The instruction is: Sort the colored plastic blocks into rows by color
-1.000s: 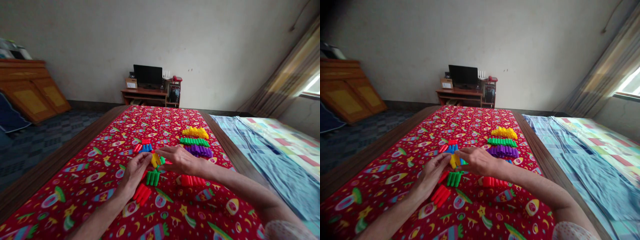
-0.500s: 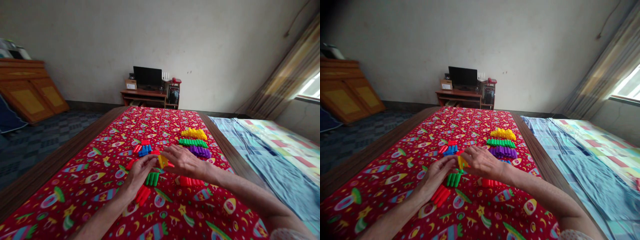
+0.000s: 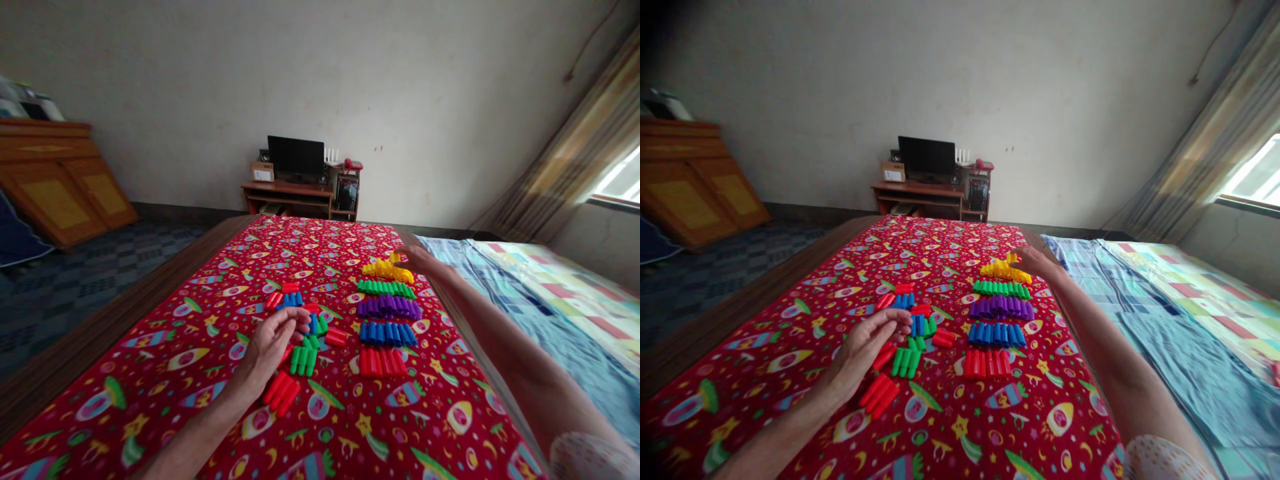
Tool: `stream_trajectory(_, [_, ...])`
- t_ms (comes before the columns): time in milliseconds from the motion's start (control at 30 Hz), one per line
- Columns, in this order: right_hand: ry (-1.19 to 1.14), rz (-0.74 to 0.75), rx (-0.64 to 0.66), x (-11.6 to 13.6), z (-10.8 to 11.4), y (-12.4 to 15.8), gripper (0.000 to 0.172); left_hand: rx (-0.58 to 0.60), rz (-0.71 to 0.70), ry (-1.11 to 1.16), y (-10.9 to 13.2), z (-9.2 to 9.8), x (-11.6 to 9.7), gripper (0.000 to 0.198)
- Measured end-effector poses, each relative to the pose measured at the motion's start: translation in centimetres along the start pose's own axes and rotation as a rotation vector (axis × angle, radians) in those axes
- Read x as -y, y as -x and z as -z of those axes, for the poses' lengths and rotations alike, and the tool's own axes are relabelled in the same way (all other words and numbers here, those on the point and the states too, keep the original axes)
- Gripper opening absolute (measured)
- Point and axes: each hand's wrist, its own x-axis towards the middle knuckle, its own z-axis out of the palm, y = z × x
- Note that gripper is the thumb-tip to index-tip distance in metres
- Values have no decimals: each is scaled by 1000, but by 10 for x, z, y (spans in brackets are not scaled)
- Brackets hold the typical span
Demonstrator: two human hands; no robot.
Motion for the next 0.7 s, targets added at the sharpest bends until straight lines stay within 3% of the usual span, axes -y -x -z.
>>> stream_trajectory(267, [-25, -19, 32, 7, 3, 3, 38, 7, -14, -41, -4, 2, 3, 30])
stream_trajectory(433, [-27, -9, -116, 27, 19, 15, 34, 7, -144, -199, -15, 18, 4, 28])
stream_trajectory(600, [-175, 132, -236, 95, 44, 48, 32, -21, -493, -601, -36, 46, 5, 30])
stream_trajectory(700, [-328, 275, -183, 155, 44, 69, 29, -23, -576, -810, -45, 58, 21, 35])
